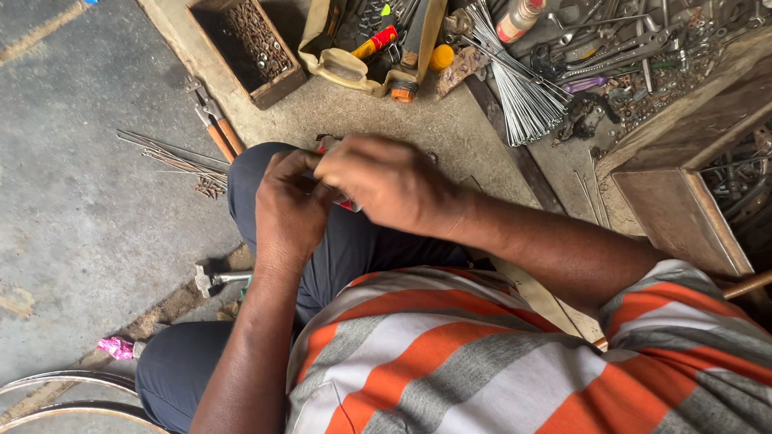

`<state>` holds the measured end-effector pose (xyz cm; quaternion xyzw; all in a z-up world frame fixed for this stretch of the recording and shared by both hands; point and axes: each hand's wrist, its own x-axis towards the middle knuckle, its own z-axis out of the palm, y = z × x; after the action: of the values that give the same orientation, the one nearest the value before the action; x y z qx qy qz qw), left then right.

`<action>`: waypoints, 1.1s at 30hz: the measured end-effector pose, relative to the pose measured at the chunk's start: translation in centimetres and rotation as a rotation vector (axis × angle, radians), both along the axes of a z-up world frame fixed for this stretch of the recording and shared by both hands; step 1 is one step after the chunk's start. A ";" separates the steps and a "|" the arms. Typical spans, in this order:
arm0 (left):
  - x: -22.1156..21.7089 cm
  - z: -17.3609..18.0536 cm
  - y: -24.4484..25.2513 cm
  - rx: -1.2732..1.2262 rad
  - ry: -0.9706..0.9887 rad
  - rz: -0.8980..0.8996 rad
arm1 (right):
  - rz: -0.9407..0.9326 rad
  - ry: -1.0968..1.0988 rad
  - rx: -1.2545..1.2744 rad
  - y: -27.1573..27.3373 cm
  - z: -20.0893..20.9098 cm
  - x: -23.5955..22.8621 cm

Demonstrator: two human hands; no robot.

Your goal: The person sits on the floor and uses a hammer to strike the ends of thin metal rods placed on a metal bar. They then wipe the rods with a cloth, pick up a small metal ring, and open a small container to examine its contents.

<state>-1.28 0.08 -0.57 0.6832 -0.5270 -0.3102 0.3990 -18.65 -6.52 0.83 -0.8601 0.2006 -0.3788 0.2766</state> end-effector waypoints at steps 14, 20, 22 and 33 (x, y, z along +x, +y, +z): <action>-1.8 3.7 0.0 -0.428 -0.353 -0.101 | 0.011 0.068 0.135 -1.5 -6.5 1.0; -1.1 5.0 -0.1 -0.278 -0.179 -0.098 | 0.065 0.035 0.058 -2.4 -7.0 0.7; -1.1 5.4 0.0 -0.369 -0.209 -0.108 | 0.067 0.023 0.133 -2.1 -5.7 0.4; 5.8 1.3 3.0 -0.047 0.077 -0.015 | -0.426 0.953 0.200 -9.0 -0.7 -15.0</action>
<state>4.49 3.11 0.72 0.6572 -0.5235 -0.3267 0.4328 -33.67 -15.55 0.18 -0.8464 0.5096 0.0271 0.1522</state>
